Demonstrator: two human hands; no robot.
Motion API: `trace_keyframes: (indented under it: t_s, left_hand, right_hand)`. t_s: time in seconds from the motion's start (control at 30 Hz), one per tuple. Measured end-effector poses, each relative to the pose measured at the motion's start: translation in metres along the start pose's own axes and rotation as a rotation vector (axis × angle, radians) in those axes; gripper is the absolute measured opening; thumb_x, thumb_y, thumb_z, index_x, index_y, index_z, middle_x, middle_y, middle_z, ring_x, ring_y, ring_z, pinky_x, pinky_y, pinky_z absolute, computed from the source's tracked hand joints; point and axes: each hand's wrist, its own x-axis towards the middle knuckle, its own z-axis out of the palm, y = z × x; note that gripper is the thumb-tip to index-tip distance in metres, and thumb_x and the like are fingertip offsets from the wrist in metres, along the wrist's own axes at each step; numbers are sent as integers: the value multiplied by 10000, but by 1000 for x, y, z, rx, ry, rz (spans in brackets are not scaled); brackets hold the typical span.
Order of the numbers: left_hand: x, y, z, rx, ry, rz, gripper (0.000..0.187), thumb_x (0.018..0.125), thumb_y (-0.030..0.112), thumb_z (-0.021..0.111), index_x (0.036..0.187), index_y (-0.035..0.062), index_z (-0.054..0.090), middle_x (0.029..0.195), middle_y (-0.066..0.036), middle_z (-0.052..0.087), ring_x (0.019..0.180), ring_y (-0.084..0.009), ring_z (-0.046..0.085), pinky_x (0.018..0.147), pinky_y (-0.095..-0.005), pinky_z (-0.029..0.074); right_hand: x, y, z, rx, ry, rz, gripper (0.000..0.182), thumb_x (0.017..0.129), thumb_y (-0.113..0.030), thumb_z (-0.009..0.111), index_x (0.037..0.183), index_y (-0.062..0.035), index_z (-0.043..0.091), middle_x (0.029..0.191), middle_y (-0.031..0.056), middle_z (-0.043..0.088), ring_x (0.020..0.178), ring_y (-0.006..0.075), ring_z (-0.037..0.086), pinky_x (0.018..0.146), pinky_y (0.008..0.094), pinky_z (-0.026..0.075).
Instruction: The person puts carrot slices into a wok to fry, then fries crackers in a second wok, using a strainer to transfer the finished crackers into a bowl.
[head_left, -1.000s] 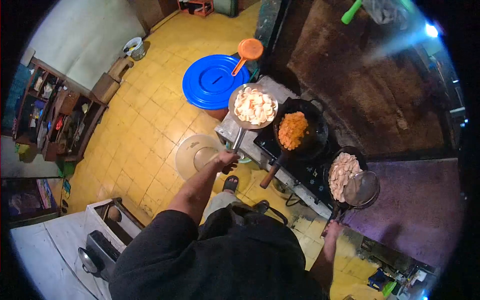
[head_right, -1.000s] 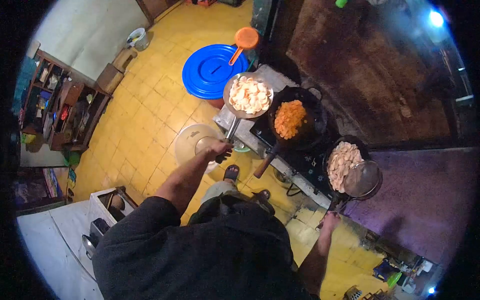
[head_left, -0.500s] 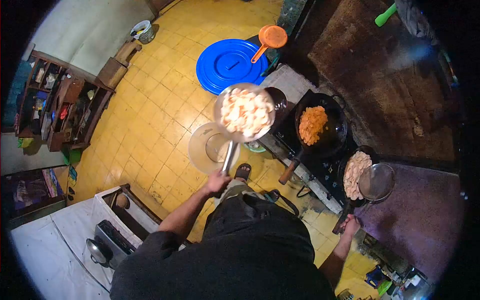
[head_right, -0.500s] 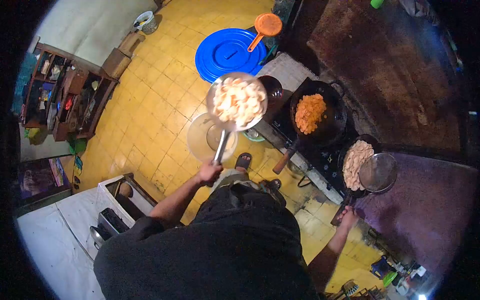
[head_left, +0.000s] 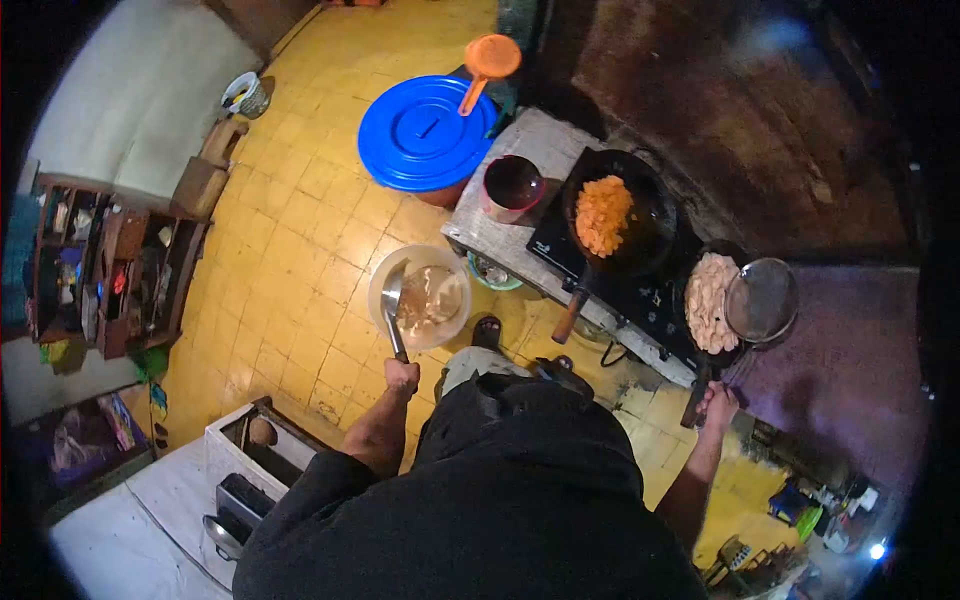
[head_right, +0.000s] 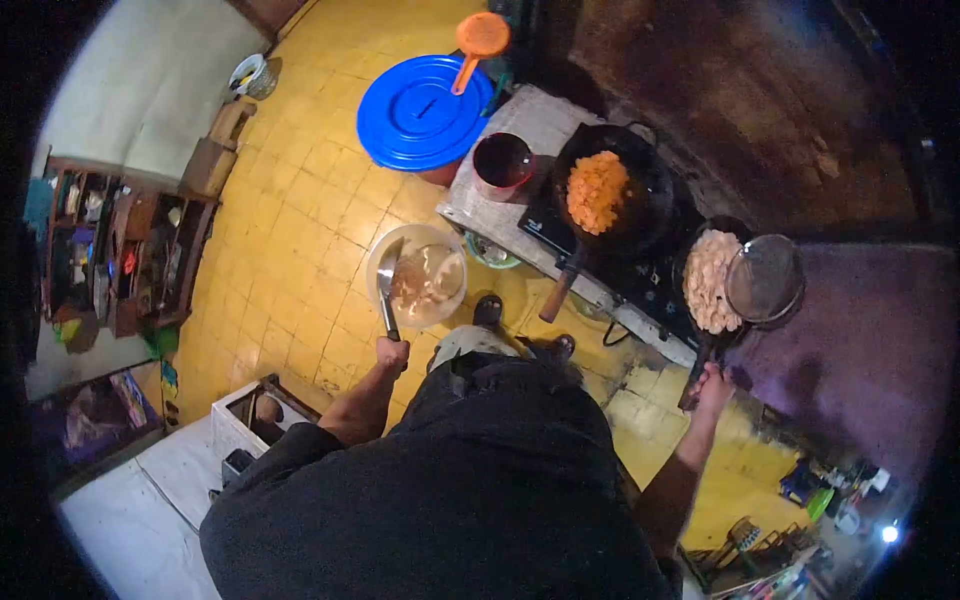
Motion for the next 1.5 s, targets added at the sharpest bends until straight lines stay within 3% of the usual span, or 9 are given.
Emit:
trace_keyframes:
  t_s: [0.13, 0.33, 0.53, 0.83, 0.97, 1.27, 1.4, 1.47, 1.5]
  left_hand:
    - [-17, 10, 2, 35, 131, 230, 146, 670, 50, 565, 577, 26, 456, 495, -38, 435, 383, -165, 426, 344, -337, 316]
    - [-56, 45, -19, -599, -272, 148, 193, 769, 60, 526, 783, 115, 342, 513, -3, 355, 336, -112, 329, 297, -252, 271]
    - [-164, 142, -29, -506, -401, 406, 205, 764, 26, 496, 864, 122, 346, 572, -4, 401, 366, -103, 384, 301, -235, 304]
    - [-302, 292, 127, -13, -784, 983, 208, 780, 29, 529, 952, 82, 426, 628, 13, 456, 448, -60, 407, 366, -221, 303]
    - [-323, 337, 224, 574, -328, 1386, 374, 699, 120, 587, 1032, 5, 460, 816, -230, 584, 784, -365, 603, 687, -421, 470]
    - [-368, 356, 331, 894, -250, 1355, 581, 727, 162, 603, 1210, 2, 322, 1055, -273, 548, 1009, -405, 537, 884, -427, 434]
    - [-332, 328, 351, 819, -199, 1356, 587, 727, 153, 604, 1214, 9, 310, 983, -237, 570, 884, -350, 604, 772, -423, 492]
    - [-347, 318, 351, 672, -497, 894, 578, 727, 123, 604, 1202, 25, 290, 863, -163, 564, 686, -258, 611, 589, -392, 516]
    - [-348, 311, 353, 524, -570, 819, 519, 731, 84, 596, 1153, 52, 296, 760, -94, 523, 559, -176, 551, 446, -332, 467]
  right_hand:
    - [-2, 8, -24, -72, 152, 10, 86, 805, -143, 538, 736, -104, 505, 509, -21, 397, 347, 96, 368, 309, 258, 293]
    - [36, 40, -90, -278, 185, -114, 166, 828, -155, 482, 722, -45, 548, 492, 84, 490, 396, 204, 502, 360, 348, 393]
    - [54, 51, -115, -798, 352, -327, 212, 746, -146, 497, 757, 39, 601, 763, 287, 583, 770, 430, 587, 682, 477, 474]
    - [74, 65, -114, -658, 204, -194, 275, 779, -178, 475, 852, 52, 606, 811, 285, 592, 780, 420, 590, 666, 484, 466]
    - [87, 76, -118, -534, 107, -202, 251, 763, -161, 493, 826, 57, 600, 837, 288, 597, 847, 442, 577, 742, 475, 471]
    - [128, 164, -79, -259, 81, -27, 146, 730, -151, 555, 740, -14, 605, 684, 149, 614, 664, 288, 606, 581, 409, 460]
    - [102, 117, -80, -1285, -229, -520, 254, 750, -222, 577, 568, -45, 598, 621, 78, 603, 618, 236, 608, 557, 387, 458]
    - [61, 39, -100, -138, -194, 266, 222, 743, -203, 569, 643, -9, 610, 673, 133, 616, 643, 269, 615, 593, 397, 471]
    - [74, 48, -95, -141, -197, 265, 222, 743, -203, 569, 643, -9, 610, 673, 133, 616, 643, 269, 615, 593, 397, 471]
